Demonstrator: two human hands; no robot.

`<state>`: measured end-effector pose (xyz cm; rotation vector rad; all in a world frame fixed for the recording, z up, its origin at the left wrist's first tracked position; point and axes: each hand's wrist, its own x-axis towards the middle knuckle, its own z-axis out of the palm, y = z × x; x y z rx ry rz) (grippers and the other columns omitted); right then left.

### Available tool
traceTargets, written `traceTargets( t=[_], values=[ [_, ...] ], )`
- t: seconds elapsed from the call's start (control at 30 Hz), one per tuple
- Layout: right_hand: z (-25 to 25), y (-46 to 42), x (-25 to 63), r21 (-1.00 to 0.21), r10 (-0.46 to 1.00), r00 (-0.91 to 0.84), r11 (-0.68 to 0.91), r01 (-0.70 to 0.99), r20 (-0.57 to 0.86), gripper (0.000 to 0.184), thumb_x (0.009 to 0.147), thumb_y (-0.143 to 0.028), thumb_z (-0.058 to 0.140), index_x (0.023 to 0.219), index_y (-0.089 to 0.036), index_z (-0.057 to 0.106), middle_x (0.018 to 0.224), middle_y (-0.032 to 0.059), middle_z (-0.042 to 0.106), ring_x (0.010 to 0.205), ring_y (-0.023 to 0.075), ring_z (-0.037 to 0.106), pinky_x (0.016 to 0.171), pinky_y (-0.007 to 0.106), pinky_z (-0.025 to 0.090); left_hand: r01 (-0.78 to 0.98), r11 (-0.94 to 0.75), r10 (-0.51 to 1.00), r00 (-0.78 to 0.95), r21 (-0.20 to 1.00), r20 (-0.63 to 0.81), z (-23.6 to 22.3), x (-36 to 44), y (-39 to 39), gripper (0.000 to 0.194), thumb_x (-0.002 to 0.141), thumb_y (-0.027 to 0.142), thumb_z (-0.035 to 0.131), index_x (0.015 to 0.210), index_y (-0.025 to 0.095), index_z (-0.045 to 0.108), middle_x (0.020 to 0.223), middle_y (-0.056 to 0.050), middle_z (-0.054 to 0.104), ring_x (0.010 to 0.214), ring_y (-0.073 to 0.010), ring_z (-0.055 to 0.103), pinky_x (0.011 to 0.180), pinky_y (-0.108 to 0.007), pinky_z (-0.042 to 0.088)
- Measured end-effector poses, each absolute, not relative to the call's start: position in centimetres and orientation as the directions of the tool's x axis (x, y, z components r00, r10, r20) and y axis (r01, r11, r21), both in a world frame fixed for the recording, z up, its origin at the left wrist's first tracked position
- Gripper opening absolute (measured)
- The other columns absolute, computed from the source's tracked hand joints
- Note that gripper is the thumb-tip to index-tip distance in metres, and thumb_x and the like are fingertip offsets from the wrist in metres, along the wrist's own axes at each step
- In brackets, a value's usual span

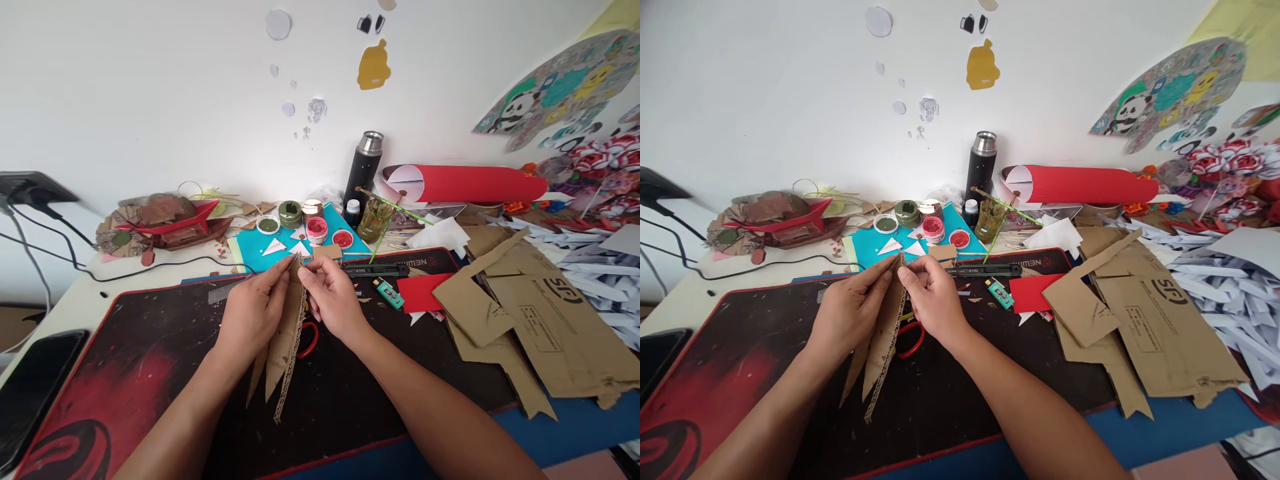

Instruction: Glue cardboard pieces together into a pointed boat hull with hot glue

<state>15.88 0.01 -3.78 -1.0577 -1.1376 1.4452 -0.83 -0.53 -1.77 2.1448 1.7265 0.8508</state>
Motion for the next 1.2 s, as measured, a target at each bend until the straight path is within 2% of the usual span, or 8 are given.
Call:
traceTargets(
  t=[0.3, 0.6, 0.87, 1.0, 1.2],
  values=[
    [-3.49, -0.09, 15.9, -0.977, 0.985, -0.157, -0.095, -0.193, -0.065, 0.047, 0.093, -0.071, 0.074, 0.094, -0.027, 0.056, 0.048, -0.0125, 0.047, 0.035, 0.0104, 0.04, 0.036, 0.022, 0.034, 0.733, -0.265, 0.955, 0.108, 0.627, 0.278, -1.6, -0.59, -0.59, 0.048, 0.109, 0.038, 0.05, 0.147, 0.022, 0.075, 0.11, -0.009, 0.088, 0.08, -0.0245, 0.082, 0.071, -0.031, 0.06],
    [-3.67, -0.09, 15.89, -0.975, 0.98, -0.182, -0.11, -0.191, -0.075, 0.048, 0.093, -0.071, 0.074, 0.093, -0.028, 0.054, 0.046, -0.0131, 0.046, 0.034, 0.0103, 0.039, 0.034, 0.021, 0.032, 0.734, -0.292, 0.948, 0.138, 0.613, 0.286, -1.45, -0.66, -0.65, 0.047, 0.109, 0.034, 0.049, 0.149, 0.024, 0.073, 0.1, -0.006, 0.088, 0.08, -0.0226, 0.081, 0.073, -0.03, 0.06],
    [-3.75, -0.21, 15.85, -0.971, 0.978, -0.19, -0.121, -0.206, -0.081, 0.05, 0.091, -0.073, 0.075, 0.091, -0.028, 0.054, 0.046, -0.013, 0.047, 0.034, 0.0102, 0.037, 0.035, 0.022, 0.031, 0.731, -0.315, 0.941, 0.158, 0.606, 0.299, -1.44, -0.6, -0.79, 0.048, 0.11, 0.03, 0.048, 0.152, 0.024, 0.07, 0.113, -0.007, 0.088, 0.084, -0.0224, 0.082, 0.077, -0.03, 0.061],
    [-3.91, -0.2, 15.82, -0.971, 0.979, -0.185, -0.119, -0.207, -0.081, 0.049, 0.091, -0.072, 0.076, 0.092, -0.027, 0.055, 0.046, -0.0135, 0.045, 0.034, 0.0097, 0.037, 0.035, 0.022, 0.032, 0.713, -0.331, 0.936, 0.164, 0.617, 0.312, -1.62, -0.67, -0.79, 0.047, 0.111, 0.029, 0.048, 0.152, 0.023, 0.07, 0.123, -0.008, 0.086, 0.096, -0.0236, 0.083, 0.082, -0.03, 0.062],
    [-4.03, -0.11, 15.82, -0.966, 0.978, -0.191, -0.13, -0.223, -0.087, 0.046, 0.092, -0.068, 0.076, 0.093, -0.027, 0.055, 0.048, -0.0143, 0.045, 0.035, 0.009, 0.037, 0.034, 0.02, 0.032, 0.709, -0.354, 0.928, 0.185, 0.61, 0.323, -1.7, -0.69, -0.75, 0.047, 0.111, 0.027, 0.047, 0.151, 0.022, 0.071, 0.12, -0.009, 0.086, 0.092, -0.0227, 0.083, 0.08, -0.029, 0.061]
  ],
)
